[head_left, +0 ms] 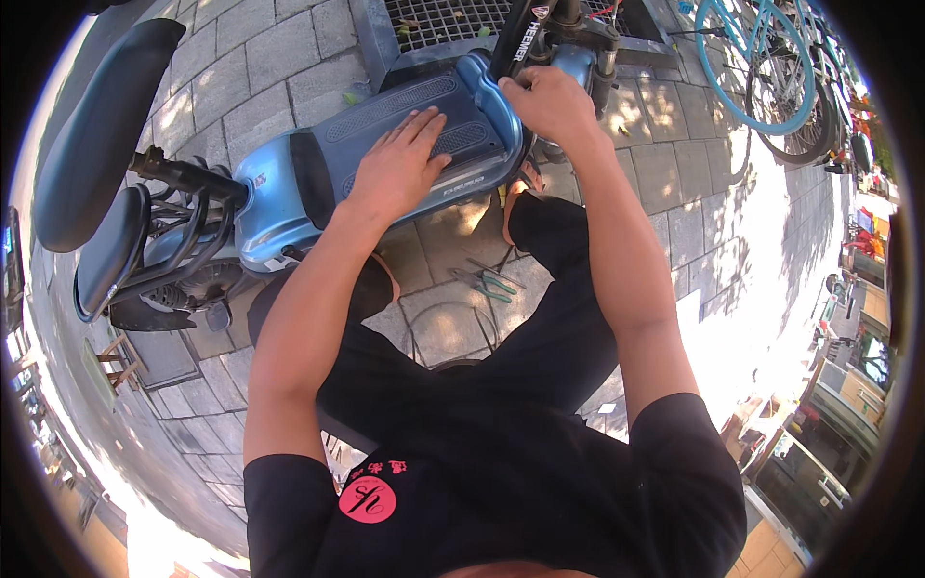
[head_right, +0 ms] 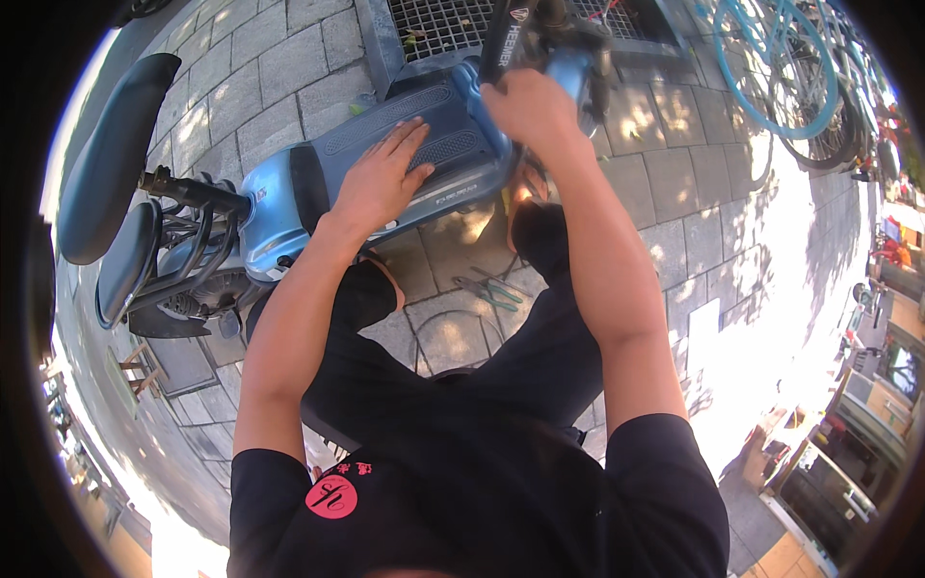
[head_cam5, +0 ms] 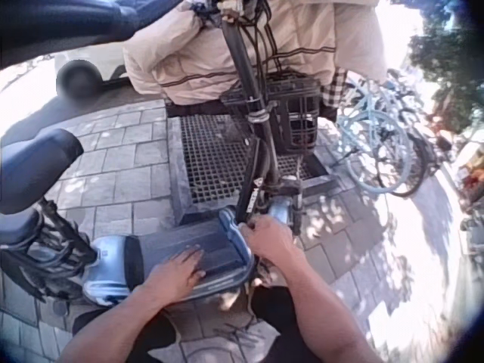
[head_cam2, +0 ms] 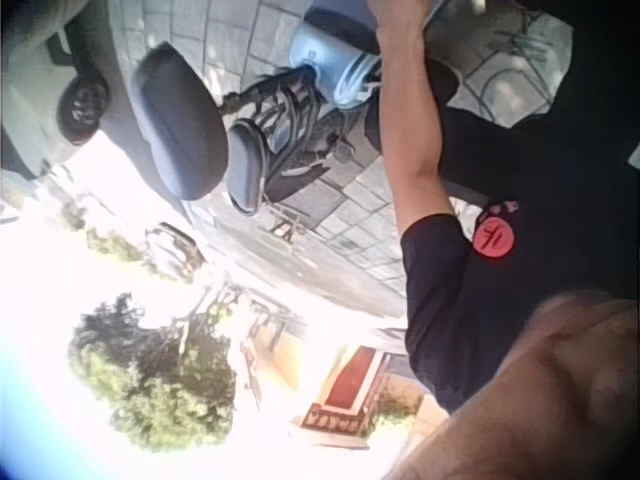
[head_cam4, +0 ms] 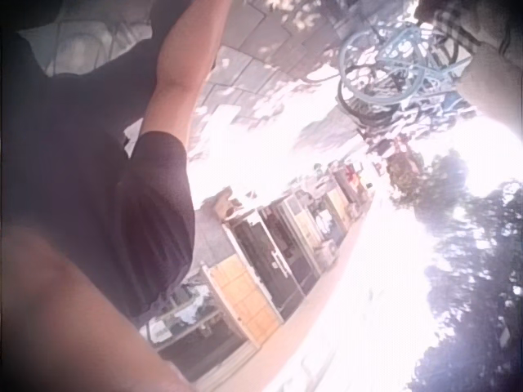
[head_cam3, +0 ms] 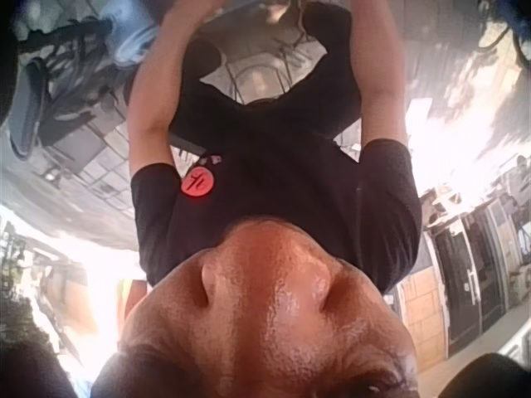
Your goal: The person works on the battery compartment of a light blue electric scooter, connecting wires to the battery terminals and securing them. They then use a blue power drill to fasten the compartment cover and seat back into place.
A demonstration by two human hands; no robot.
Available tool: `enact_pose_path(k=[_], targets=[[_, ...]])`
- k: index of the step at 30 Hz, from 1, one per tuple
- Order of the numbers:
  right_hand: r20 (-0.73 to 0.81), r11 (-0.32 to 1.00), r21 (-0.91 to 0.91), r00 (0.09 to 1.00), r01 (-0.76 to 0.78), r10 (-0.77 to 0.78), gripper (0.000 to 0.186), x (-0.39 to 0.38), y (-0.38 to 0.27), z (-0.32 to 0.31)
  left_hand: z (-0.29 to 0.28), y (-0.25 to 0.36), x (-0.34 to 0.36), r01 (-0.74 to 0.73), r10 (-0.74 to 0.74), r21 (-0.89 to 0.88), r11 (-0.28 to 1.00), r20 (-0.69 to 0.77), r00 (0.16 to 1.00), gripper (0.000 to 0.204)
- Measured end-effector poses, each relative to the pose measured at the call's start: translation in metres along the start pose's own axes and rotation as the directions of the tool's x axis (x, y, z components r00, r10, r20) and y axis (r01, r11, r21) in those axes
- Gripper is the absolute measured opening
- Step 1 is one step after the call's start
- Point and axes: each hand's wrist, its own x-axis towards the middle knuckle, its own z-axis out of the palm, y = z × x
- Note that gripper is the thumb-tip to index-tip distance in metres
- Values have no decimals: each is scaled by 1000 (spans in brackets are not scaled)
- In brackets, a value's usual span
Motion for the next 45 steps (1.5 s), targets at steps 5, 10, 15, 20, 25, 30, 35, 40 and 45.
enact_pose_path(k=[5, 10, 15, 20, 25, 30, 35, 40, 45], targets=[[-18, 998, 62, 1000, 9, -8, 52, -4, 2, -8, 48, -2, -6, -67, 50, 123, 990, 135, 990, 62], [-60, 995, 95, 998, 1, 5, 52, 3, 1, -18, 51, -4, -11, -16, -3, 109, 994, 174, 985, 56], [-136, 989, 142, 991, 26, -6, 49, -9, 14, -27, 57, 0, -4, 30, -32, 18, 999, 95, 995, 50], [-214, 990, 141, 977, 5, 26, 43, -24, 28, -22, 75, -14, -13, -4, 4, -3, 1000, -16, 1000, 52], [-187, 978, 210, 982, 12, 28, 44, -41, 30, -45, 82, -21, -11, -6, 6, -3, 1000, -7, 1000, 58], [-180, 910, 415, 980, 1, 82, 41, -66, 53, -44, 89, -32, -8, -1, 5, 72, 997, -49, 999, 57], [-271, 762, 647, 927, -25, 260, 27, -181, 84, -109, 78, 0, 9, 193, -202, 99, 976, 89, 975, 59], [-390, 733, 618, 699, -284, 599, 47, -340, 188, -88, 57, 18, 21, 396, -404, 80, 915, 198, 893, 61], [-194, 559, 646, 597, -520, 779, 48, -431, 246, -45, 55, 22, 26, 449, -446, 34, 893, 203, 872, 63]])
